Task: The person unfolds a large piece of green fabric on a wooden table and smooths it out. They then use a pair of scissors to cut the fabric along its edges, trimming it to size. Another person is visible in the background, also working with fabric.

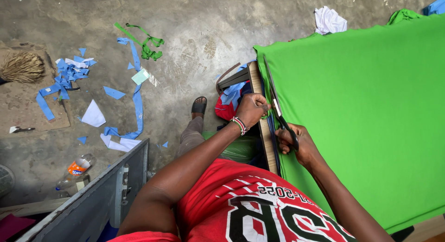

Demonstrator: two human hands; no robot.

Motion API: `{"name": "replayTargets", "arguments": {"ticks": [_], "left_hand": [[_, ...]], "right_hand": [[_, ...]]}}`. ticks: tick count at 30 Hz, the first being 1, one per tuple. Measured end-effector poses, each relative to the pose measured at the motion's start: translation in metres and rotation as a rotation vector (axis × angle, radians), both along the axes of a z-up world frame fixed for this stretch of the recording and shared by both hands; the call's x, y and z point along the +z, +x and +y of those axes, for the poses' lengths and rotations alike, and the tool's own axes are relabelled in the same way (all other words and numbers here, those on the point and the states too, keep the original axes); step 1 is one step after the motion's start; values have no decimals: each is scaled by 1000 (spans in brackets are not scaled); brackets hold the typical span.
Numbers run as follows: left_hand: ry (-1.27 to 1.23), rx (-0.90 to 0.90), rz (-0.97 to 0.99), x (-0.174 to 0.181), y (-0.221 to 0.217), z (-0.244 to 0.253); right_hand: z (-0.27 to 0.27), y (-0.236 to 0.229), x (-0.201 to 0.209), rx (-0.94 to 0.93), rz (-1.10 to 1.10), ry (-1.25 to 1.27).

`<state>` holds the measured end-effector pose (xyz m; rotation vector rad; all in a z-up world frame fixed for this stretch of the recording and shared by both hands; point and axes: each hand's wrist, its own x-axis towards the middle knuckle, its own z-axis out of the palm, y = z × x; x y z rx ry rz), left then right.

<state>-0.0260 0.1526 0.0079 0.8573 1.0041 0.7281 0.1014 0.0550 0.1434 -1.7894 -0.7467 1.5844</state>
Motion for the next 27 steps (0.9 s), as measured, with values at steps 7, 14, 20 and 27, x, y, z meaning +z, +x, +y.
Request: {"name": "replayTargets", "arguments": {"ticks": [7, 14, 20, 27], "left_hand": [[54, -72, 59, -11, 4, -2], [90, -123, 114, -13, 6, -1], [88, -160, 131, -15, 4, 0], [87, -209, 168, -11, 4, 3]], "right_hand": [[15, 0, -1, 30, -25, -12], [25, 0, -3, -17, 9, 9], [26, -3, 0, 41, 11, -13], [38, -2, -3, 41, 4, 24]]}}
